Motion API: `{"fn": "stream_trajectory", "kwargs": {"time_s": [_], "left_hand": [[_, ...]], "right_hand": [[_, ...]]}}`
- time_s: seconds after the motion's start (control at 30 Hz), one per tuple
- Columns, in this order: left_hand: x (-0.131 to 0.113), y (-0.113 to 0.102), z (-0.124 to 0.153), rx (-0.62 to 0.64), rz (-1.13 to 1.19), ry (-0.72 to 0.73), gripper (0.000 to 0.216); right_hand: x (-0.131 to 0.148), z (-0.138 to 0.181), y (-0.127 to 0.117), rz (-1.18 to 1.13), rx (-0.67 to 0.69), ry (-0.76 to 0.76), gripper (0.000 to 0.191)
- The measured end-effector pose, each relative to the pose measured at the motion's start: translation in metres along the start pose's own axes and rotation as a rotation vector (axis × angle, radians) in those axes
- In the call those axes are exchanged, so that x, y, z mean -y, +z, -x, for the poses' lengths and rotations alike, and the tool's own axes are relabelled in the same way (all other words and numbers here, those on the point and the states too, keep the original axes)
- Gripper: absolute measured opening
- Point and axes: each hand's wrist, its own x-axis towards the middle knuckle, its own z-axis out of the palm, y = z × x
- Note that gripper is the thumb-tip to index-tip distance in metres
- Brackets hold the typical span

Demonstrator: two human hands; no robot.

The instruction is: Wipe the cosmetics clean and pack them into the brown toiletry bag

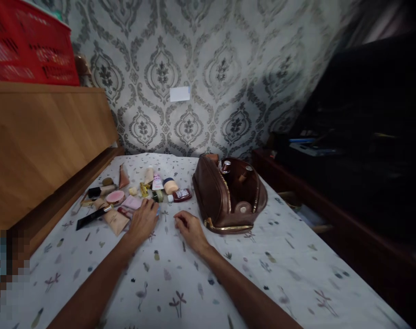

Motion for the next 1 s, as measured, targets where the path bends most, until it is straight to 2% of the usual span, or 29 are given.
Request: {"fn": "stream_trajectory", "kwargs": {"time_s": [0.2,0.3,0.53,0.73,0.8,0.83,0.9,1.0], "left_hand": [[-0.005,-0.001,0.002,-0.025,0.028,0.052,0.018],[-0.016,-0.001,0.006,-0.041,0.044,0.107,0.017],[-0.058,-0.002,0.021,-0.032,0.115,0.256,0.024],[-0.067,-0.004,0.028,-0.089,0.292,0.382,0.016],[-0.063,-0.006,0.026,-0.136,0.489,0.338,0.018],[-0.059,-0.007,0.023,-0.166,0.614,0.270,0.019],[-0.047,-0.009,0.016,-0.228,0.838,0.069,0.022],[-0.020,-0.008,0.003,-0.333,0.904,-0.205,0.035]], "right_hand": [[0.003,0.002,0.000,0.008,-0.022,0.010,0.014],[0.003,0.002,0.000,-0.027,-0.031,0.007,0.013],[0.002,-0.004,-0.005,-0.063,-0.032,-0.018,0.030],[-0.005,-0.007,-0.010,-0.101,0.021,-0.005,0.040],[-0.007,-0.007,-0.010,-0.139,0.035,0.011,0.045],[-0.007,-0.007,-0.009,-0.177,0.050,0.036,0.046],[-0.007,-0.006,-0.007,-0.260,0.080,0.112,0.047],[-0.007,-0.004,-0.004,-0.312,0.089,0.176,0.045]]}}
